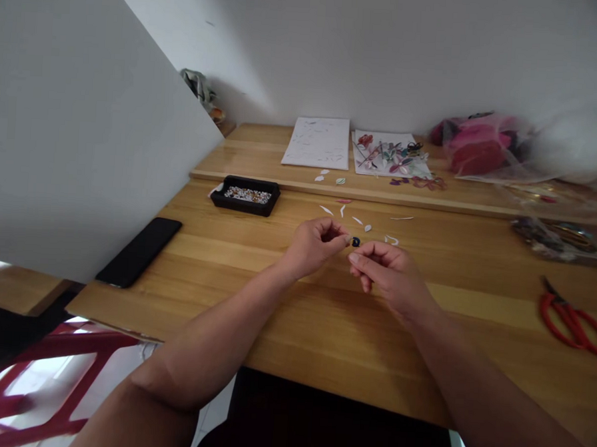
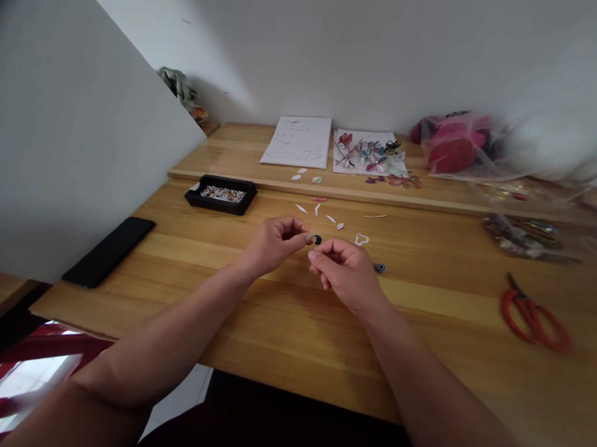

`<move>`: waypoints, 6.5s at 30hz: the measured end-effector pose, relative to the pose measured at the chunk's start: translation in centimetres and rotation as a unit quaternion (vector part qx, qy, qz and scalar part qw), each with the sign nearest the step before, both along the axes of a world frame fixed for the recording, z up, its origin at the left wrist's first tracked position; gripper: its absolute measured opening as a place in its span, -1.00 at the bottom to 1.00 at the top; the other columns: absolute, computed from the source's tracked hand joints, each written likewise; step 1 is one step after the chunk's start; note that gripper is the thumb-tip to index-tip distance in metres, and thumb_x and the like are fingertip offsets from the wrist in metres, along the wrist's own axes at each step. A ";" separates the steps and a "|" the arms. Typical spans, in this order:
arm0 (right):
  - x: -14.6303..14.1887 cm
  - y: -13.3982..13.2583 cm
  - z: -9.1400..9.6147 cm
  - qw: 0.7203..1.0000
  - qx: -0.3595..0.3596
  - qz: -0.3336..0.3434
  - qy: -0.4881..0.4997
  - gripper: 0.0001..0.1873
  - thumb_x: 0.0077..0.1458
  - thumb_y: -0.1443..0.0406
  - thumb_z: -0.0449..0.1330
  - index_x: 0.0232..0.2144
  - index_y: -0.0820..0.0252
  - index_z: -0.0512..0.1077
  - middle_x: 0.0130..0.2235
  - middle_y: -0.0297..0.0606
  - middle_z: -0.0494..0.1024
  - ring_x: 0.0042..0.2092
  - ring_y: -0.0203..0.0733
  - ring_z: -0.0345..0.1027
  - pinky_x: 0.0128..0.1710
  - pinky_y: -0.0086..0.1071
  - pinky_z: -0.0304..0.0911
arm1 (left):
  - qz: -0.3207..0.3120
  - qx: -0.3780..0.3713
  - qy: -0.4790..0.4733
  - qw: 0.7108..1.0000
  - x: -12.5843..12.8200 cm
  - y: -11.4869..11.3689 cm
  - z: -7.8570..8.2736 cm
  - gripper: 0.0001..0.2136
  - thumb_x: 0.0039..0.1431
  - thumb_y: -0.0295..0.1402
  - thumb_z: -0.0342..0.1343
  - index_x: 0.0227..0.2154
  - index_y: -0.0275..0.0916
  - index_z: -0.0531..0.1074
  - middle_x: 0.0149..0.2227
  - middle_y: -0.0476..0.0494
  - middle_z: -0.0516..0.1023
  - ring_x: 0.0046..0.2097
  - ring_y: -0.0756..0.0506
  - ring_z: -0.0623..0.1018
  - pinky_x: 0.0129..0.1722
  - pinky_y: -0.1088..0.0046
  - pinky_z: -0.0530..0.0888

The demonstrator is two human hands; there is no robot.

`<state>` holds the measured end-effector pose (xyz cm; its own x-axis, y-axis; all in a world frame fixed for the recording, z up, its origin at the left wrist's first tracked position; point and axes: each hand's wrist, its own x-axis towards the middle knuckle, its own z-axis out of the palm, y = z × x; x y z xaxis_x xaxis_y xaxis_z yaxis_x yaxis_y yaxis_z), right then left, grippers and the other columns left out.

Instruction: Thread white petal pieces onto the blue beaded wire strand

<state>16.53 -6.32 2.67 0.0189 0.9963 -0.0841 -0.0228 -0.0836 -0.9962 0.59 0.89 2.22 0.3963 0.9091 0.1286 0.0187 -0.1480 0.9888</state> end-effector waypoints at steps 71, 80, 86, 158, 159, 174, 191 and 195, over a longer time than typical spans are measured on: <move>0.4 -0.2 0.6 0.978 0.137 -0.087 -0.130 -0.83 0.10 0.26 0.31 -0.49 0.13 0.45 -0.54 -0.41 0.36 -0.50 -0.36 0.12 -0.51 -0.39 0.04 | -0.057 -0.012 0.025 0.998 -0.1 -0.1 -0.2 -0.85 0.08 -0.31 0.27 -0.41 -0.30 0.49 -0.40 -0.07 0.57 -0.39 0.05 0.46 -0.33 0.49 0.38; 1.4 1.0 0.3 0.992 0.079 -0.081 -0.046 -0.80 0.00 0.16 0.38 -0.48 0.12 0.49 -0.54 -0.40 0.42 -0.56 -0.38 0.13 -0.58 -0.41 0.06 | -0.177 -0.140 -0.077 0.971 -0.4 -0.4 0.3 -0.76 0.02 -0.23 0.37 -0.38 -0.29 0.52 -0.39 -0.07 0.59 -0.34 0.03 0.51 -0.22 0.44 0.43; 0.7 1.0 -0.5 0.997 -0.006 -0.042 0.068 -0.68 -0.12 0.12 0.46 -0.49 0.14 0.44 -0.54 -0.42 0.46 -0.61 -0.42 0.17 -0.61 -0.46 0.13 | -0.101 -0.145 -0.112 0.978 -0.2 -0.2 0.1 -0.71 -0.02 -0.17 0.39 -0.39 -0.29 0.52 -0.40 -0.04 0.57 -0.39 0.07 0.44 -0.29 0.48 0.38; 0.1 0.3 -0.4 0.995 -0.058 0.016 0.082 -0.64 -0.10 0.10 0.48 -0.53 0.18 0.42 -0.55 -0.39 0.49 -0.62 -0.43 0.22 -0.63 -0.49 0.19 | 0.022 -0.001 -0.036 0.999 0.4 -0.4 -0.6 -0.83 0.09 -0.29 0.27 -0.39 -0.30 0.49 -0.40 -0.10 0.58 -0.38 0.03 0.50 -0.32 0.47 0.41; 0.1 0.3 -0.4 0.996 -0.050 0.015 0.068 -0.64 -0.10 0.10 0.48 -0.54 0.18 0.42 -0.56 -0.38 0.49 -0.63 -0.43 0.22 -0.64 -0.49 0.18 | 0.031 0.014 -0.020 0.999 0.4 -0.4 -0.7 -0.84 0.09 -0.30 0.27 -0.39 -0.30 0.49 -0.40 -0.09 0.58 -0.39 0.03 0.49 -0.34 0.48 0.40; 0.3 0.3 -0.7 0.999 0.028 -0.013 -0.043 -0.73 0.04 0.13 0.37 -0.48 0.15 0.43 -0.58 -0.44 0.38 -0.62 -0.42 0.10 -0.64 -0.44 0.00 | 0.050 0.120 0.088 0.988 0.2 -0.4 -0.9 -0.91 0.14 -0.36 0.22 -0.39 -0.27 0.52 -0.40 -0.08 0.60 -0.39 0.03 0.48 -0.35 0.48 0.39; 1.4 0.9 0.0 0.991 -0.049 -0.013 0.126 -0.73 -0.13 0.20 0.43 -0.50 0.12 0.41 -0.62 -0.50 0.23 -0.60 -0.44 -0.05 -0.59 -0.44 -0.10 | -0.103 -0.042 -0.083 0.990 -0.1 -0.4 -0.4 -0.80 0.12 -0.25 0.30 -0.37 -0.30 0.51 -0.38 -0.06 0.53 -0.36 0.05 0.44 -0.26 0.46 0.41; 1.0 0.9 -0.3 0.989 -0.072 -0.006 0.132 -0.68 -0.15 0.18 0.46 -0.50 0.11 0.37 -0.61 -0.49 0.31 -0.60 -0.43 0.03 -0.60 -0.45 -0.03 | -0.067 -0.086 -0.141 0.984 0.1 -0.4 -0.6 -0.76 0.07 -0.23 0.35 -0.37 -0.30 0.50 -0.33 -0.06 0.53 -0.32 0.05 0.48 -0.20 0.44 0.47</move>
